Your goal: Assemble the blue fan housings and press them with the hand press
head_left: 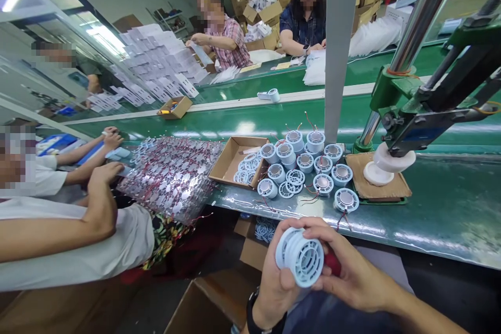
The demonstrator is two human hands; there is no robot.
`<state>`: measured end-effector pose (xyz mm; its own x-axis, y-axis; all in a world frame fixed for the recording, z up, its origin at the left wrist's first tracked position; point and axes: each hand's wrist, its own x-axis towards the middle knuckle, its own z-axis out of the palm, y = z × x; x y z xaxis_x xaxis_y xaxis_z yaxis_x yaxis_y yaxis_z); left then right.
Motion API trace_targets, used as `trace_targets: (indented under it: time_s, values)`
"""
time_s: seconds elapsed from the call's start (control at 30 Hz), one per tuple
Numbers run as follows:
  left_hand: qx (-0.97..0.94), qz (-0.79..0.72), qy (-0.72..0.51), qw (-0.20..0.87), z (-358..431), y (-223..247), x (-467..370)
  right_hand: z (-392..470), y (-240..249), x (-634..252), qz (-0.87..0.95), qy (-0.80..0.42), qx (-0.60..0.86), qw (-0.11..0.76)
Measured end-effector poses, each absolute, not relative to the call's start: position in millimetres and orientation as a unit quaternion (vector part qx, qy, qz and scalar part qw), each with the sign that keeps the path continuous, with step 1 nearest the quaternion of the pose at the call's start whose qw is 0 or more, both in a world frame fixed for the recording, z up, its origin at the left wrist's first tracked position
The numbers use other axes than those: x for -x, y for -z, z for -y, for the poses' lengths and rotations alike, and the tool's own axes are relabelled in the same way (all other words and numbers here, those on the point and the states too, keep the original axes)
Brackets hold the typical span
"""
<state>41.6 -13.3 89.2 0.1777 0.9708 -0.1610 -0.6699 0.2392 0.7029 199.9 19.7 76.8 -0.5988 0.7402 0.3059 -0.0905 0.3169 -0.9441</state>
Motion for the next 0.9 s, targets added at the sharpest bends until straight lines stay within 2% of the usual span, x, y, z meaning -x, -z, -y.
trace_targets:
  time_s: [0.27, 0.4, 0.57, 0.77, 0.9]
  values:
    - [-0.281, -0.314, -0.58, 0.697, 18.2, -78.9, -41.0, -22.2, -68.8, -199.5, 0.719, -0.534, 0.214, 0.391]
    - [-0.244, -0.367, -0.611, 0.657, 18.8, -56.7, -38.2, -21.1, -60.1, -191.2, 0.766, -0.437, 0.271, 0.386]
    - [-0.149, -0.462, -0.629, 0.607, 21.3, -27.8, -29.8, -18.5, -48.2, -182.2, 0.808, -0.34, 0.363, 0.316]
    - [-0.1, -0.5, -0.634, 0.581, 15.6, -29.1, -19.1, -75.3, -59.1, -161.7, 0.823, -0.123, 0.52, 0.194]
    - [-0.106, -0.471, -0.645, 0.593, 12.6, -34.2, -15.7, -116.0, -64.0, -153.7, 0.806, -0.102, 0.551, 0.19]
